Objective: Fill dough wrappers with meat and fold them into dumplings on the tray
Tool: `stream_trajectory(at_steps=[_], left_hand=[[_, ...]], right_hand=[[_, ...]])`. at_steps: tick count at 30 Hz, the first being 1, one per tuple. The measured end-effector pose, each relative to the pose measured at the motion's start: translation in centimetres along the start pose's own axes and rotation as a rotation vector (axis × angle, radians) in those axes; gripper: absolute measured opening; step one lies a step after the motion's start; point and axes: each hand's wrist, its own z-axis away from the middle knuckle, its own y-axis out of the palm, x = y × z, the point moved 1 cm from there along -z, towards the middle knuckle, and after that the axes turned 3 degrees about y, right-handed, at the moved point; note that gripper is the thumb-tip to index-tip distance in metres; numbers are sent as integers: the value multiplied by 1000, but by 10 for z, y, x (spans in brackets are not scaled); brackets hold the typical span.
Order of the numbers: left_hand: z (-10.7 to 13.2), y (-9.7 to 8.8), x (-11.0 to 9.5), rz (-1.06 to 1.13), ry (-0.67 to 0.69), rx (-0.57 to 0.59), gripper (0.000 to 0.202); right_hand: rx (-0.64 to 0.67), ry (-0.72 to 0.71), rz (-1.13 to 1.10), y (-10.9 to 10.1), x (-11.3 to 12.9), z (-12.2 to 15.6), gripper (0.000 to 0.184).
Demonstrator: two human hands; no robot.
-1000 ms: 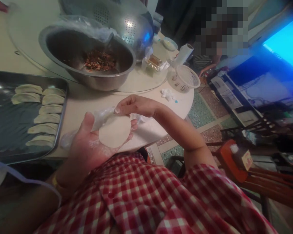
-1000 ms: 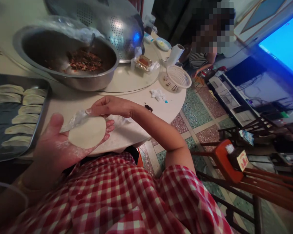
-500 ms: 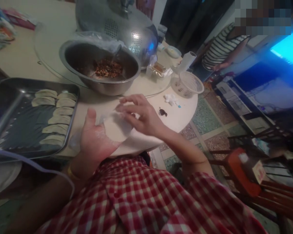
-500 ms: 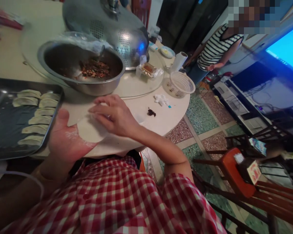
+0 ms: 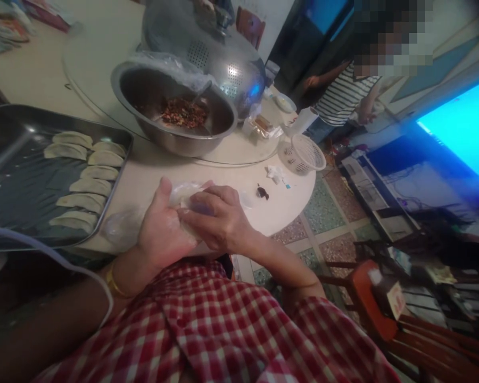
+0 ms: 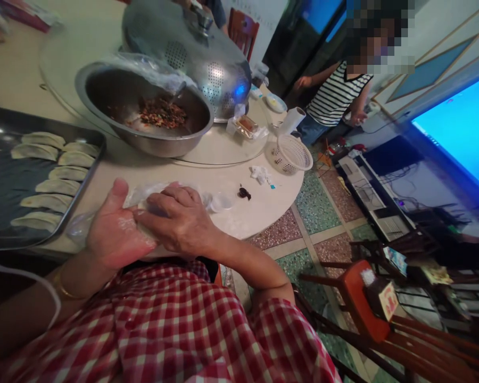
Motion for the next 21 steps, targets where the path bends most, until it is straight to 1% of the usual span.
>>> stream_trajectory(at_steps=[3, 6, 9, 12, 14, 15, 18, 20, 21], left_hand=[[0, 3, 0, 9, 13, 13, 73], [-3, 9, -5, 20, 64, -32, 71], [-10, 14, -17, -12, 159, -134, 71], [-23, 20, -33, -44, 257, -195, 75], [-32, 22, -42, -44, 275, -193, 75], [-36, 23, -46, -40, 273, -182, 75], [-45, 18, -54, -11, 249, -123, 79], [-48, 10, -58, 21, 232, -58, 81], [-49, 6, -59, 41, 221, -15, 82]], right_hand=[[19, 26, -126, -5, -4, -1, 32], [-40, 149, -270, -17, -20, -5, 31], [-106, 353, -322, -28, -52, -13, 25], [-127, 546, -358, -29, -96, -33, 22], [-80, 635, -344, -23, -126, -55, 23], [-32, 663, -312, -18, -141, -68, 23], [175, 723, -147, 7, -177, -112, 21], [330, 755, -63, 27, -195, -138, 22], [387, 764, -45, 38, -202, -149, 23]])
